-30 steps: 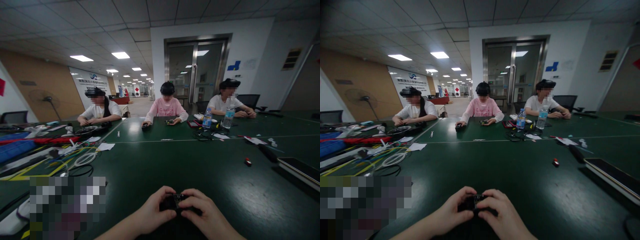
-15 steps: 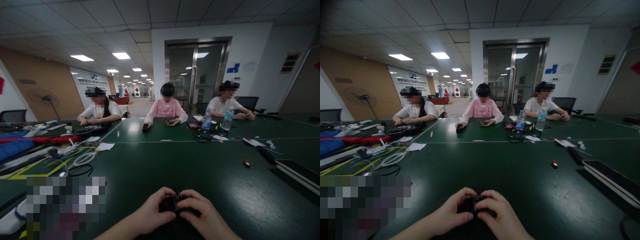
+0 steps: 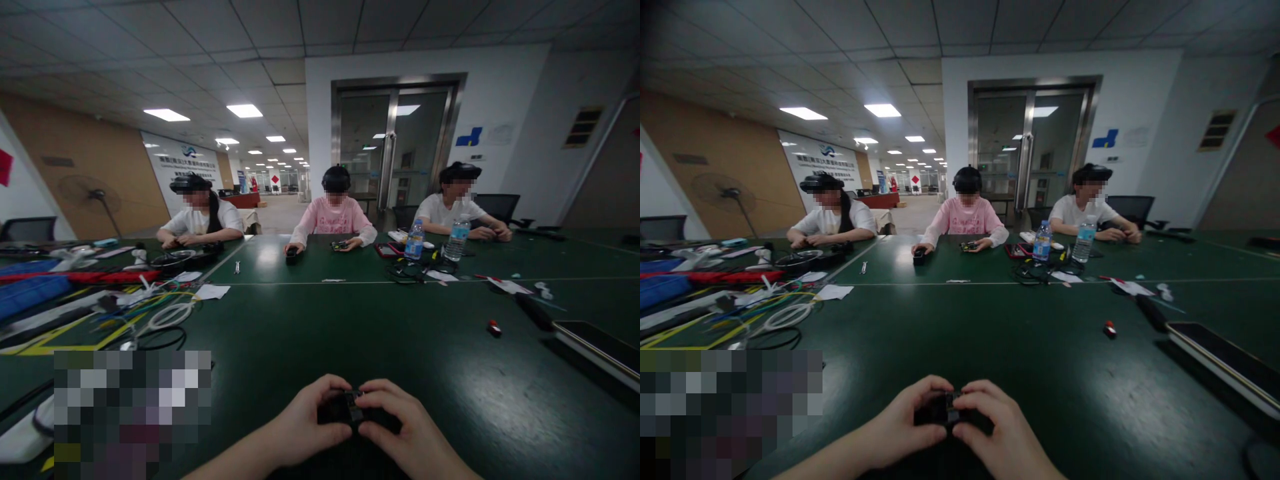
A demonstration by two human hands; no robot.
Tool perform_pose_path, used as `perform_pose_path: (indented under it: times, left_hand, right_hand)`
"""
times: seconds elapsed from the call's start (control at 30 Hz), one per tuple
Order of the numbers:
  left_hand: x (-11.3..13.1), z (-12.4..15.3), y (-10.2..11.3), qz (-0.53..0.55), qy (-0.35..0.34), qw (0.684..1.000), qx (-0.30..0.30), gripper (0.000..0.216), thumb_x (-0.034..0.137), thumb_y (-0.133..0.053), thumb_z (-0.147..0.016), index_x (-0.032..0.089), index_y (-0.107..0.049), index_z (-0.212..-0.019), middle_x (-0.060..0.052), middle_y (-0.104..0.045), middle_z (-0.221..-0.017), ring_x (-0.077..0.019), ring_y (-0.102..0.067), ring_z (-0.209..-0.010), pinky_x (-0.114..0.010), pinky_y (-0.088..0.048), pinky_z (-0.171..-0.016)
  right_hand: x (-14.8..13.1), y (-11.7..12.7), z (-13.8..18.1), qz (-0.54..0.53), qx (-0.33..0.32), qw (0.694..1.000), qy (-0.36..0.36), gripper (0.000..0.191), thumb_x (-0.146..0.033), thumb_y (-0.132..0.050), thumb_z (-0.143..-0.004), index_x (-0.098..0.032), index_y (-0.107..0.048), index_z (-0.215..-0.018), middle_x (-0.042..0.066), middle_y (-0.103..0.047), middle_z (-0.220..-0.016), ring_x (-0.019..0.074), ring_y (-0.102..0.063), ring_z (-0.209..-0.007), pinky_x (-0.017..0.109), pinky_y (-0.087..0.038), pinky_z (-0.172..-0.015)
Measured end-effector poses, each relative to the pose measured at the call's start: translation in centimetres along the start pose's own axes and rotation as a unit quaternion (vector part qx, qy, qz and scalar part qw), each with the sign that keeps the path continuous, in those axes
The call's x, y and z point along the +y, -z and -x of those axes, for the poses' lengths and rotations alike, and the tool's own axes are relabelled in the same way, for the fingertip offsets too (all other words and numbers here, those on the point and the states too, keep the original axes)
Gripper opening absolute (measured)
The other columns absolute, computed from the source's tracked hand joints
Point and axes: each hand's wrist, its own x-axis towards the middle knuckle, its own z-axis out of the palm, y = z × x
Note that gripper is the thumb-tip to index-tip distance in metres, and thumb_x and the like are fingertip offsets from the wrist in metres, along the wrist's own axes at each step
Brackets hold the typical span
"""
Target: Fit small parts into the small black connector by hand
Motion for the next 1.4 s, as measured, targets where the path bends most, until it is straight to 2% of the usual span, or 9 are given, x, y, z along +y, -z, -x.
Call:
perform_pose_path:
  times: [0.23,0.37,1.0,1.4]
  left_hand:
    - [-0.22,-0.04,0.05,-0.017,0.017,1.000,-0.004,0.045,0.011,-0.061,-0.073,0.019,-0.046,-0.114,-0.005,-0.062,-0.105,-0.0197,-0.060,-0.093,-0.030,-0.045,-0.074]
    - [-0.15,0.00,0.06,-0.015,0.005,1.000,-0.008,0.046,0.007,-0.058,-0.074,0.019,-0.046,-0.116,-0.005,-0.061,-0.108,-0.0199,-0.059,-0.096,-0.031,-0.045,-0.078]
    - [0.04,0.00,-0.11,-0.019,0.015,1.000,-0.001,0.045,0.012,-0.060,-0.074,0.019,-0.045,-0.116,-0.005,-0.061,-0.106,-0.0195,-0.059,-0.093,-0.030,-0.044,-0.077]
    - [0.03,0.02,0.00,-0.023,0.002,1.000,-0.006,0.046,0.011,-0.061,-0.075,0.018,-0.045,-0.117,-0.006,-0.061,-0.109,-0.0209,-0.058,-0.098,-0.032,-0.045,-0.081]
  right_hand:
    - [-0.37,0.01,0.03,-0.005,-0.004,1.000,-0.009,0.025,-0.014,-0.065,-0.073,-0.027,-0.071,-0.094,0.003,-0.064,-0.106,0.0213,-0.062,-0.099,0.032,-0.048,-0.087]
    - [-0.43,0.06,0.06,-0.005,-0.003,1.000,-0.012,0.024,-0.015,-0.065,-0.074,-0.028,-0.071,-0.094,0.003,-0.064,-0.107,0.0213,-0.061,-0.100,0.032,-0.048,-0.088]
    - [0.28,0.04,0.17,0.013,0.001,1.000,0.002,0.025,-0.016,-0.063,-0.074,-0.027,-0.067,-0.096,0.004,-0.062,-0.110,0.0213,-0.059,-0.103,0.034,-0.046,-0.092]
    - [0.29,-0.04,0.19,0.015,-0.003,1.000,0.000,0.025,-0.016,-0.063,-0.074,-0.026,-0.068,-0.096,0.005,-0.062,-0.111,0.0208,-0.060,-0.103,0.033,-0.046,-0.091]
